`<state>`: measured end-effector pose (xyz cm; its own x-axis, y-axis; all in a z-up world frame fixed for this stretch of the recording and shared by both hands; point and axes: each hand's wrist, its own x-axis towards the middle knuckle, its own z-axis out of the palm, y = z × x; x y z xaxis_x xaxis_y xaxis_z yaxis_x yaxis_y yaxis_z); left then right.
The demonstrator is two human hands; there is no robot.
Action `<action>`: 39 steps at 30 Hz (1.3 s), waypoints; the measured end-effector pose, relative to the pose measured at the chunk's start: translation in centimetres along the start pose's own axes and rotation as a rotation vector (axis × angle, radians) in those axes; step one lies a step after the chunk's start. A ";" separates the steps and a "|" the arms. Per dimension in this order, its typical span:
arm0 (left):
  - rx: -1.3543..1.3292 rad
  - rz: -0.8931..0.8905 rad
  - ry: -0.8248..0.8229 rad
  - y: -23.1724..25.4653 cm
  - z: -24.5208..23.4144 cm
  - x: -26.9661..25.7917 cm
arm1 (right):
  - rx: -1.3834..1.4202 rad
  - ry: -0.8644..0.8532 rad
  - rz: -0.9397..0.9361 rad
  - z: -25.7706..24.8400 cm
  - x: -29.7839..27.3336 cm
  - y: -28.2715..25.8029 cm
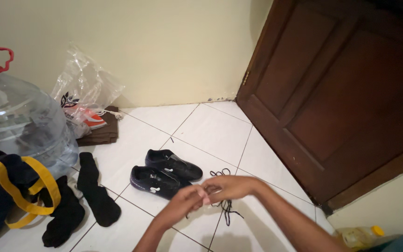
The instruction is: The person removes old shoelaces from a pair of black shoes, untangles them, and then threads new shoelaces through the eyelets of both shoes. The person handles the shoes and laces by hand throughout the process.
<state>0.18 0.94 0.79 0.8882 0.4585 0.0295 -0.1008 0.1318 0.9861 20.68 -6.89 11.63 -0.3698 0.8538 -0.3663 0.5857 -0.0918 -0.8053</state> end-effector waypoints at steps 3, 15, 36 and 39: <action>0.012 0.113 0.227 0.2 -0.8 0.0 | 0.124 0.092 -0.018 0.9 0.1 -1.0; -0.155 0.153 0.274 1.4 -2.0 0.9 | 0.349 0.143 -0.197 -0.8 0.8 -4.9; -0.231 -0.274 -0.276 -9.7 0.2 -5.5 | -0.517 0.663 -0.167 -11.0 0.9 -1.7; 0.020 -0.397 -0.257 -12.9 -1.4 -5.7 | -0.944 0.677 -0.327 -10.4 0.7 -0.7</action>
<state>-4.26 -2.14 -12.29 0.9388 0.1436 -0.3131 0.2750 0.2347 0.9323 27.50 -0.91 16.72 -0.3112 0.8883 0.3376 0.9360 0.3480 -0.0527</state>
